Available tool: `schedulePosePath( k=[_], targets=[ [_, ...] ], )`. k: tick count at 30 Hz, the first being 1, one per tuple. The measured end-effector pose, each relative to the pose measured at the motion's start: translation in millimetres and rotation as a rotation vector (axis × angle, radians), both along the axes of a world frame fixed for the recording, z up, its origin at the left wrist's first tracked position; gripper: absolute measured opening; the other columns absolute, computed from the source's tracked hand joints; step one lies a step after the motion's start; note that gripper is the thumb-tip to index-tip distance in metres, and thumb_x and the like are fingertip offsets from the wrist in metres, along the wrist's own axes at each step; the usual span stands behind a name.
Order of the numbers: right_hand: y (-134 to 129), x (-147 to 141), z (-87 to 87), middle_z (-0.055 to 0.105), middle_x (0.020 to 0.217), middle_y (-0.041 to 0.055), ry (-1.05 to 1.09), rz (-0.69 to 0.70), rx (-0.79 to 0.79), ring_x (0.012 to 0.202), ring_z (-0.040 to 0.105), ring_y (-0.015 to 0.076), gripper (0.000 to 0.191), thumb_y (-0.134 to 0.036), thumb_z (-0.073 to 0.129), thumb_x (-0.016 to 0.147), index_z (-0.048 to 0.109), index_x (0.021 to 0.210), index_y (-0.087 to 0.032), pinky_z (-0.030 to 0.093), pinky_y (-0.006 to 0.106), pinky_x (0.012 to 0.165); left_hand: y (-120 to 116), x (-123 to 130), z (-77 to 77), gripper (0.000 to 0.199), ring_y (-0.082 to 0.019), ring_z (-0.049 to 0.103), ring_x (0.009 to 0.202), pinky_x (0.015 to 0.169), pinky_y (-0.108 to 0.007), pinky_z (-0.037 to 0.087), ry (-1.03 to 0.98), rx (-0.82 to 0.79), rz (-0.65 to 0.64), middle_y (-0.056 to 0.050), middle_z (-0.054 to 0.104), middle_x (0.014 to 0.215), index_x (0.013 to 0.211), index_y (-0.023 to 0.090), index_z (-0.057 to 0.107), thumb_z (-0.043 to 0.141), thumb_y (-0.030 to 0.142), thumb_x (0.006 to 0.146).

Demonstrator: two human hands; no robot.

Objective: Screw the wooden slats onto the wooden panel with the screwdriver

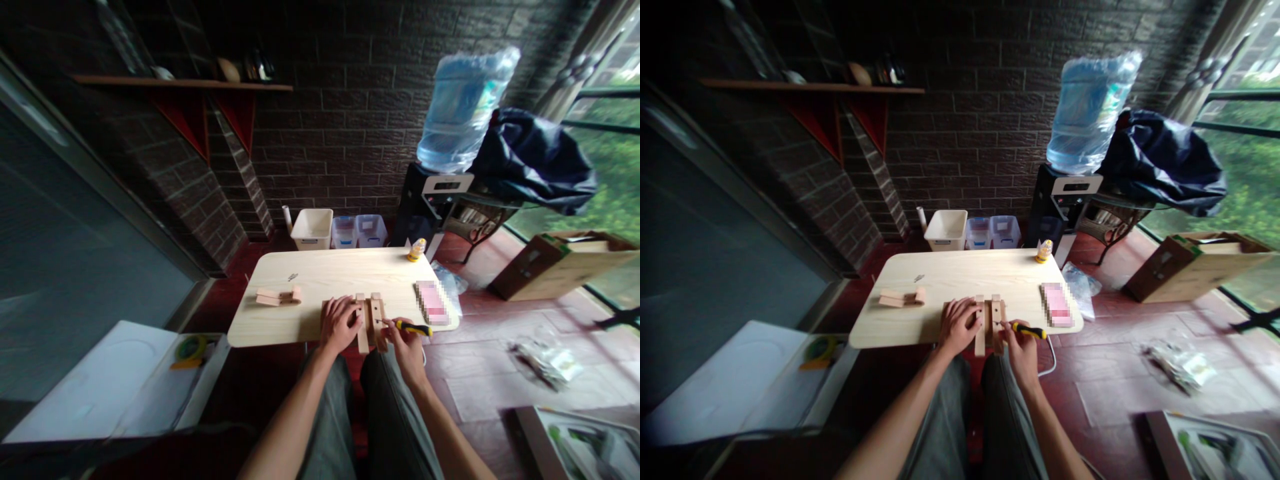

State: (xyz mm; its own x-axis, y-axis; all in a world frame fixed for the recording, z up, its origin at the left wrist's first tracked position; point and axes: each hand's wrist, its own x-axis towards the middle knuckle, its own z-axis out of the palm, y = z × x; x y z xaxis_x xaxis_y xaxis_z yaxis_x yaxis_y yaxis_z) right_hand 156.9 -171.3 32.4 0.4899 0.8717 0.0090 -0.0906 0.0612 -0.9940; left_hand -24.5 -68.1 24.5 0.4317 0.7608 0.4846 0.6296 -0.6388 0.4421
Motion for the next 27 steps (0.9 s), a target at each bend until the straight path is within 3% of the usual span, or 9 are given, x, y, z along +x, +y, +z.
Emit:
schedulePosePath(
  k=[8, 12, 18, 22, 27],
  targets=[
    [14, 3, 10.2, 0.077, 0.088, 0.0067, 0.031, 0.034, -0.032, 0.083, 0.077, 0.0266, 0.053, -0.067, 0.079, 0.08, 0.066, 0.102, -0.02, 0.063, 0.037, 0.075, 14, 2, -6.3, 0.025, -0.024, 0.061, 0.134, 0.123, -0.052, 0.037, -0.022, -0.044, 0.004, -0.001, 0.071, 0.136, 0.119, 0.034, 0.071, 0.066, 0.03, 0.094],
    [39, 10, 14.7, 0.077, 0.088, 0.0075, 0.029, 0.058, 0.012, 0.082, 0.078, 0.0271, 0.054, -0.067, 0.081, 0.077, 0.066, 0.097, -0.02, 0.065, 0.041, 0.079, 23, 3, -9.1, 0.023, -0.022, 0.065, 0.127, 0.12, -0.051, 0.04, -0.023, -0.06, 0.005, -0.001, 0.075, 0.126, 0.115, 0.035, 0.073, 0.068, 0.028, 0.093],
    [79, 14, 10.7, 0.078, 0.084, 0.009, -0.146, 0.161, 0.008, 0.08, 0.078, 0.0277, 0.056, -0.075, 0.073, 0.079, 0.066, 0.091, -0.02, 0.064, 0.039, 0.071, 25, 4, -10.5, 0.024, -0.023, 0.066, 0.124, 0.116, -0.049, 0.043, -0.016, -0.07, 0.012, -0.002, 0.075, 0.126, 0.115, 0.035, 0.073, 0.069, 0.028, 0.093],
    [90, 12, 6.3, 0.079, 0.082, 0.009, -0.249, 0.218, -0.008, 0.074, 0.076, 0.0262, 0.048, -0.067, 0.075, 0.08, 0.071, 0.088, -0.021, 0.06, 0.036, 0.067, 26, 3, -10.4, 0.025, -0.022, 0.066, 0.124, 0.117, -0.049, 0.043, -0.024, -0.087, 0.01, -0.001, 0.075, 0.125, 0.116, 0.037, 0.073, 0.069, 0.027, 0.093],
    [96, 9, 4.4, 0.081, 0.085, 0.008, -0.374, 0.283, -0.005, 0.079, 0.076, 0.027, 0.026, -0.048, 0.075, 0.081, 0.074, 0.087, -0.023, 0.057, 0.036, 0.073, 27, 3, -10.0, 0.03, -0.023, 0.066, 0.124, 0.118, -0.051, 0.041, -0.03, -0.112, 0.01, 0.0, 0.075, 0.126, 0.118, 0.038, 0.072, 0.071, 0.026, 0.091]
  ],
)
